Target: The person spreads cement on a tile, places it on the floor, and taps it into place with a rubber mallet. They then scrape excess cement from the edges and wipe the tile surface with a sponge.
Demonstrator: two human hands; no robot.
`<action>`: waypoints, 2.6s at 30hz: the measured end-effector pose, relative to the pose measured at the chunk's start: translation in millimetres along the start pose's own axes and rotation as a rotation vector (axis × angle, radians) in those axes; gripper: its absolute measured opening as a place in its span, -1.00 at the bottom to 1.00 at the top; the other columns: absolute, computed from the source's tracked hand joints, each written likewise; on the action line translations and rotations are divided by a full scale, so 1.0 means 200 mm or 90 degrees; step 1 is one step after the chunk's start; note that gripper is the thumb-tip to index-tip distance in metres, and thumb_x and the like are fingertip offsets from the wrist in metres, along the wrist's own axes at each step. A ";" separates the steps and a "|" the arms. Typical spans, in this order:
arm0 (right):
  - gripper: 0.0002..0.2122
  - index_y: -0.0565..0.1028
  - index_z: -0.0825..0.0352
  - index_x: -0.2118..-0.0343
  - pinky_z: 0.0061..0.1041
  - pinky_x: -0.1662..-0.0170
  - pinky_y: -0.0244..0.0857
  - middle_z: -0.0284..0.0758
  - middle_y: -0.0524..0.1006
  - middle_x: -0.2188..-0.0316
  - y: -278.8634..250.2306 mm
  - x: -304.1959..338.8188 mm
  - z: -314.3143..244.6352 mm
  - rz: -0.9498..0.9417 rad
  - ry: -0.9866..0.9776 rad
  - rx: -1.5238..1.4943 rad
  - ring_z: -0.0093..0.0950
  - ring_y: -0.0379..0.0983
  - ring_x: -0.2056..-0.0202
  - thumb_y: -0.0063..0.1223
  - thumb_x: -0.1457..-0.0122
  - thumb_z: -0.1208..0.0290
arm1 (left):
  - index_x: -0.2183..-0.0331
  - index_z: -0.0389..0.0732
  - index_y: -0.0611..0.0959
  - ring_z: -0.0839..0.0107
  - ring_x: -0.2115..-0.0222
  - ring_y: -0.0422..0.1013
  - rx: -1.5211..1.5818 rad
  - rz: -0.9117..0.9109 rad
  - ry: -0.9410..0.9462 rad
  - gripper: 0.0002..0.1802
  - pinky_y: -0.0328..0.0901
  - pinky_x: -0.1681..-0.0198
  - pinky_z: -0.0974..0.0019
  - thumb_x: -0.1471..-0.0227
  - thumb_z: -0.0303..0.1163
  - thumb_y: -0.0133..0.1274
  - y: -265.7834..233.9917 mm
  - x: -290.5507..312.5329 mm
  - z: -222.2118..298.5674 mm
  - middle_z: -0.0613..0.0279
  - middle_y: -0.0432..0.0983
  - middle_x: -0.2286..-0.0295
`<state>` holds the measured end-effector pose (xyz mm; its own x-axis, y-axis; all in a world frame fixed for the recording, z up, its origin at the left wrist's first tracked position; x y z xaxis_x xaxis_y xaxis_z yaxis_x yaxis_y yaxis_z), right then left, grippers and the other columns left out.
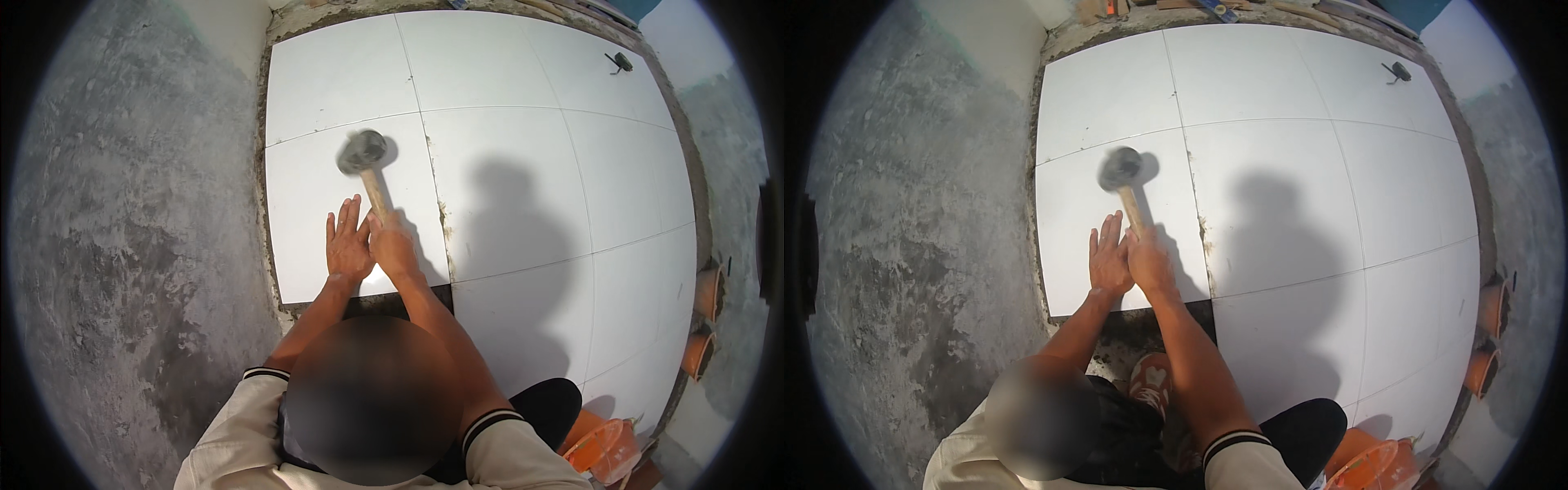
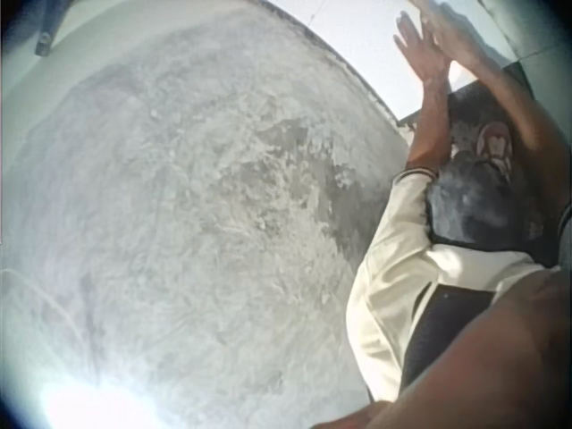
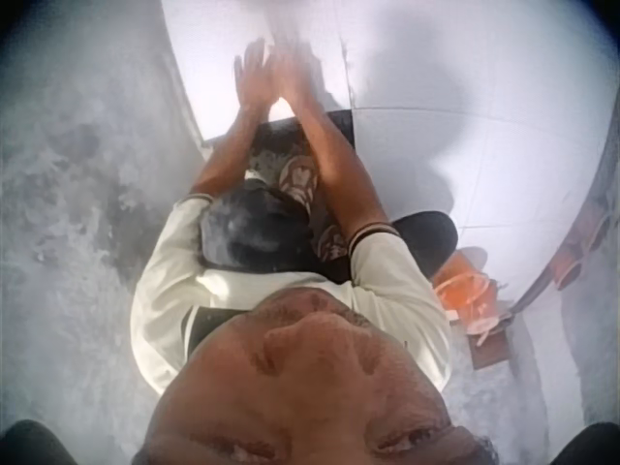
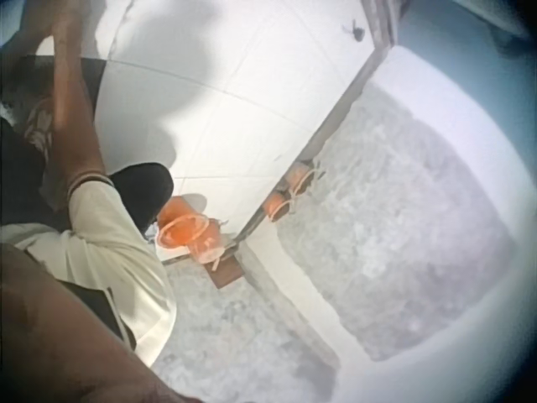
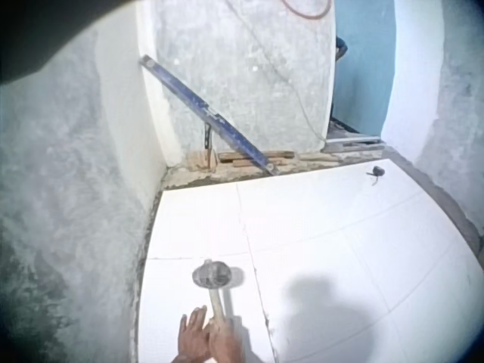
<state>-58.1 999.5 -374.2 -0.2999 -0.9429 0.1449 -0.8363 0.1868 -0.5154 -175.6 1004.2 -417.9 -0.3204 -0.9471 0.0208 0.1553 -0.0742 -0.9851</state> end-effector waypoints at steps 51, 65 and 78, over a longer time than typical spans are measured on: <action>-0.66 0.38 0.40 0.14 0.15 0.26 0.41 0.14 0.63 0.41 0.22 -0.21 -0.44 -0.195 -0.219 0.146 0.23 0.58 0.34 0.02 -0.45 0.13 | -0.36 -0.28 0.27 0.05 -0.47 -0.08 0.178 0.053 -0.065 -0.18 -0.26 -0.53 -0.16 -0.21 -0.09 0.09 -0.05 0.00 -0.12 -0.12 0.09 -0.40; -0.66 0.44 0.39 0.15 0.12 0.21 0.39 0.14 0.62 0.40 0.20 -0.32 -0.32 -0.244 -0.110 0.324 0.20 0.58 0.29 -0.03 -0.48 0.12 | -0.25 -0.11 0.55 0.06 -0.47 -0.03 0.168 0.064 -0.041 -0.37 -0.13 -0.50 -0.17 -0.26 -0.03 0.09 -0.10 0.03 -0.07 -0.06 0.18 -0.38; -0.67 0.39 0.40 0.28 -0.43 0.54 0.18 -0.40 0.36 0.66 -0.62 0.33 0.36 0.012 0.140 0.013 -0.59 0.23 0.63 -0.08 -0.51 0.18 | -0.47 -0.23 0.10 0.23 -0.51 -0.15 -0.068 0.086 -0.266 -0.18 -0.35 -0.57 -0.02 -0.47 0.15 -0.47 -0.12 -0.71 -1.05 0.15 -0.04 -0.49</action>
<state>58.7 894.4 -362.1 -0.4100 -0.8560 0.3150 -0.8211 0.1960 -0.5361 -329.3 1206.6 -432.2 0.1047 -0.9924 -0.0640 0.0653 0.0711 -0.9953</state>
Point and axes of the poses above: each hand's wrist, its own x-axis away from the middle knuckle, its own y-axis out of the palm, z = x × y, the point moved 6 cm from there along -x, towards the middle knuckle
